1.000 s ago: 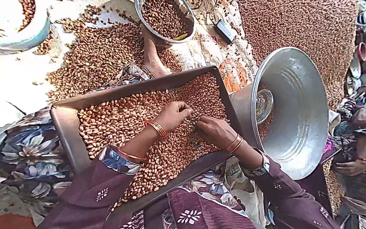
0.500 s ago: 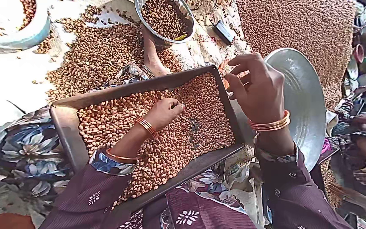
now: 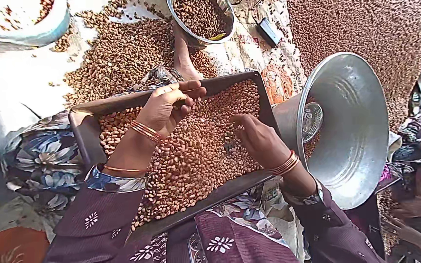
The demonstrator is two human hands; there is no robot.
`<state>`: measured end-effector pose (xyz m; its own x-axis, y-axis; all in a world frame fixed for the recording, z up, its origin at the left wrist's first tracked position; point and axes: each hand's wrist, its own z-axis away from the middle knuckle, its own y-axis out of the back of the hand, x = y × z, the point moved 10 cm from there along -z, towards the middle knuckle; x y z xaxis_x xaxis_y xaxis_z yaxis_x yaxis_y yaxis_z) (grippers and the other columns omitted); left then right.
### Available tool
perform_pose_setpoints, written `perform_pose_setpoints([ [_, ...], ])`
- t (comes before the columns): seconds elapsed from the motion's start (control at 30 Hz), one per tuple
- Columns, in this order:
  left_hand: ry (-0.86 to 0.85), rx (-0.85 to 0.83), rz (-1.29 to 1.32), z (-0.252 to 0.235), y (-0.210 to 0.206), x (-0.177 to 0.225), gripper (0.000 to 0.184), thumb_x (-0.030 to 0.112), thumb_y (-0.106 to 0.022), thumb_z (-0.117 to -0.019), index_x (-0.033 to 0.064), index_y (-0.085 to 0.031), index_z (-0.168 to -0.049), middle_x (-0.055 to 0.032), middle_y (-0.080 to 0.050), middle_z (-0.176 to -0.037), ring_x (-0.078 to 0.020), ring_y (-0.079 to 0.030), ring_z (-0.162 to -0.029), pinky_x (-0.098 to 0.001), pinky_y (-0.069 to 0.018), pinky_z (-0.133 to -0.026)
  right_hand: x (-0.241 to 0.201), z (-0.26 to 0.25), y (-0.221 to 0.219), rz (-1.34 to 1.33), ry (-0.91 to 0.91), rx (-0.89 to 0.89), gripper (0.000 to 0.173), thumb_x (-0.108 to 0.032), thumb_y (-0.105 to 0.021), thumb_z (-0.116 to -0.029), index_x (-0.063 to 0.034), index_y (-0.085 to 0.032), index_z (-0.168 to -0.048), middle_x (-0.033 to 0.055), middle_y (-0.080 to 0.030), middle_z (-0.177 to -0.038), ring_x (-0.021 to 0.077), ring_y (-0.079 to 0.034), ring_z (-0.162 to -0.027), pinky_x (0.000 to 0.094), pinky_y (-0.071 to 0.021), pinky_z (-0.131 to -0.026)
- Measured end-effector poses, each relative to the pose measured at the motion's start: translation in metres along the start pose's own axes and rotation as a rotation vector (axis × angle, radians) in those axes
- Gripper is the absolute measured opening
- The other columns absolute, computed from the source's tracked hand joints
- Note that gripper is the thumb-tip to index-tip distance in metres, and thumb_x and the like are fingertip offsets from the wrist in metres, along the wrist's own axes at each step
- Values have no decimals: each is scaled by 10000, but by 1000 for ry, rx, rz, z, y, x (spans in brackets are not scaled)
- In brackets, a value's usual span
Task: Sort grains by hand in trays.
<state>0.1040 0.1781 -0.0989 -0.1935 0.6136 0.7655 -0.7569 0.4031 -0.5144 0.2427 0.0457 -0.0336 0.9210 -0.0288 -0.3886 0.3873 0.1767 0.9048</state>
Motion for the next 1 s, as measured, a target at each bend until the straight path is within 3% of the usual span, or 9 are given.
perform_pose_setpoints([
  [0.13, 20, 101, 141, 4, 11, -1, 382, -26, -331, -1021, 65, -623, -1251, -43, -748, -1079, -27, -707, -790, -122, -539, -633, 51, 22, -30, 282, -520, -486, 492, -441, -494, -1080, 4, -557, -1280, 236, -682, -1018, 428, -694, -970, 589, -534, -830],
  [0.23, 54, 127, 227, 4, 12, -3, 362, -6, -334, -1027, 65, -657, -1174, -34, -746, -1012, -22, -682, -729, -122, -533, -623, 12, 29, -73, 47, -265, -693, 466, -383, -484, -1088, 27, -533, -1305, 237, -679, -1041, 405, -684, -1003, 554, -525, -891],
  [0.33, 94, 115, 158, 7, 10, -7, 322, 130, -334, -1086, 92, -653, -1099, 10, -684, -859, -15, -614, -628, -129, -504, -565, -46, 21, -65, -517, 193, -503, 344, -235, -521, -1072, 14, -570, -1303, 129, -692, -1096, 151, -714, -834, 321, -621, -740],
  [0.4, 42, 47, -38, 12, 7, -5, 307, 159, -375, -1095, 111, -674, -1044, 65, -577, -741, 6, -496, -559, -116, -418, -514, -49, 10, -45, -630, 231, -322, 261, -160, -528, -1068, 0, -587, -1265, 90, -710, -1122, 80, -728, -796, 254, -639, -688],
  [0.5, -137, -56, -540, 29, -1, 6, 167, 145, -534, -1058, 108, -688, -1002, 89, -513, -638, 21, -397, -478, -132, -323, -446, -32, -6, -22, -290, 232, -34, 166, -105, -605, -984, -51, -702, -1109, 67, -705, -994, 136, -680, -711, 328, -601, -637],
  [0.63, -390, -198, -1123, 73, -18, 0, 116, 214, -672, -987, 108, -717, -977, 18, -588, -760, -51, -482, -577, -216, -411, -527, -33, -4, -38, -194, 275, -93, 102, -116, -670, -955, -98, -756, -1007, 57, -707, -916, 180, -693, -748, 381, -593, -657],
  [0.73, -531, -321, -1270, 90, -28, -21, 153, 240, -661, -943, 121, -757, -958, 29, -585, -783, -44, -523, -642, -190, -454, -576, -41, 0, -51, -191, 331, -118, 91, -130, -684, -944, -105, -761, -984, 51, -689, -881, 179, -681, -714, 369, -568, -603],
  [0.83, -604, -317, -1340, 101, -31, -36, 176, 198, -643, -948, 79, -768, -982, -62, -645, -810, -178, -645, -723, -310, -546, -635, -51, 3, -57, -231, 387, -129, 95, -148, -682, -947, -104, -762, -974, 52, -677, -868, 171, -670, -716, 350, -563, -607],
  [1.0, -614, -319, -1499, 107, -37, -44, 189, 120, -609, -959, 51, -766, -1039, -90, -608, -794, -228, -633, -658, -355, -539, -557, -66, 13, -70, -278, 452, -161, 111, -140, -677, -953, -59, -751, -935, 81, -654, -838, 190, -663, -734, 327, -558, -629],
])
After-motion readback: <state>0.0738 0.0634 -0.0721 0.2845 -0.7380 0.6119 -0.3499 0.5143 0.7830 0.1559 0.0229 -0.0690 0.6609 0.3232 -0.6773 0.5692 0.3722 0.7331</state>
